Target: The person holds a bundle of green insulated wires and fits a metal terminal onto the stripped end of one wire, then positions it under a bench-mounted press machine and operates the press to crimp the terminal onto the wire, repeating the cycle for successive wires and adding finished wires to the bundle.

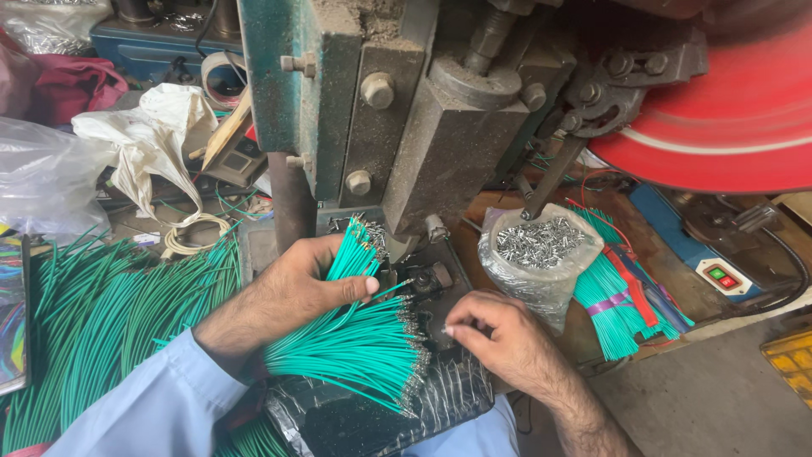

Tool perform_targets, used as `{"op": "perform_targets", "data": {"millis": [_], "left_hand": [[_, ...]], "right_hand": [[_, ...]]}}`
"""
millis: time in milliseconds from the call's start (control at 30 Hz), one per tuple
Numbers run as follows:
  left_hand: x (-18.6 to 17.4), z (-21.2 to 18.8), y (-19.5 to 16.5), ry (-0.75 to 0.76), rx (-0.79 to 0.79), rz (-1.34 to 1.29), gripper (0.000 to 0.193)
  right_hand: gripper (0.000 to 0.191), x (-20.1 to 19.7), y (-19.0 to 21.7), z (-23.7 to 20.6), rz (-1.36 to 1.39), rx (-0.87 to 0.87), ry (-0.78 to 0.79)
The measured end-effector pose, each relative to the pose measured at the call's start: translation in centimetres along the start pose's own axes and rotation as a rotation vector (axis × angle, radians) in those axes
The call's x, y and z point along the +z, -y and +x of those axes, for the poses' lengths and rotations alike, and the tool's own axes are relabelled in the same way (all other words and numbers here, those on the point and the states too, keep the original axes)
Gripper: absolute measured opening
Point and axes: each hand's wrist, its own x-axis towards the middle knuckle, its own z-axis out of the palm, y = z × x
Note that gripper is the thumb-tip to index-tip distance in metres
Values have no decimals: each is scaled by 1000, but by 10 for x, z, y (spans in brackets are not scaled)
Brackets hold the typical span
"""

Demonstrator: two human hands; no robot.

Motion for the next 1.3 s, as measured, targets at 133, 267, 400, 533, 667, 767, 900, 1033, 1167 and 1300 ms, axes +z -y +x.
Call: {"op": "perform_targets", "data": {"millis": [133, 267, 400, 533, 667, 767, 900, 1033, 1167, 1300], "left_hand": [[0, 0, 3, 13, 39, 1, 22], [-1, 1, 3, 7, 31, 35, 21], [0, 0, 1, 6, 0, 41, 20], [0, -1, -2, 2, -9, 51, 19], [1, -1, -4, -9, -6, 33, 19], [1, -2, -4, 0, -1, 50, 19], [-1, -2, -2, 30, 25, 81, 18], [-2, -1, -1, 54, 47, 106, 18], [-2, -1, -1, 27, 55, 115, 16], [0, -1, -3, -13, -3, 138, 17]], "right_hand": [[13, 11, -8, 10, 206, -30, -113], [8, 24, -19, 28, 592, -18, -159], [9, 36, -20, 38, 617, -129, -243], [13, 47, -9, 47, 709, -176, -254], [15, 55, 0, 51, 705, -165, -168], [19, 52, -1, 56, 715, -164, -175], [18, 48, -6, 59, 754, -122, -174], [14, 51, -8, 59, 694, -149, -180], [12, 57, -9, 60, 707, -140, -188], [12, 57, -10, 59, 712, -145, -193]]}}
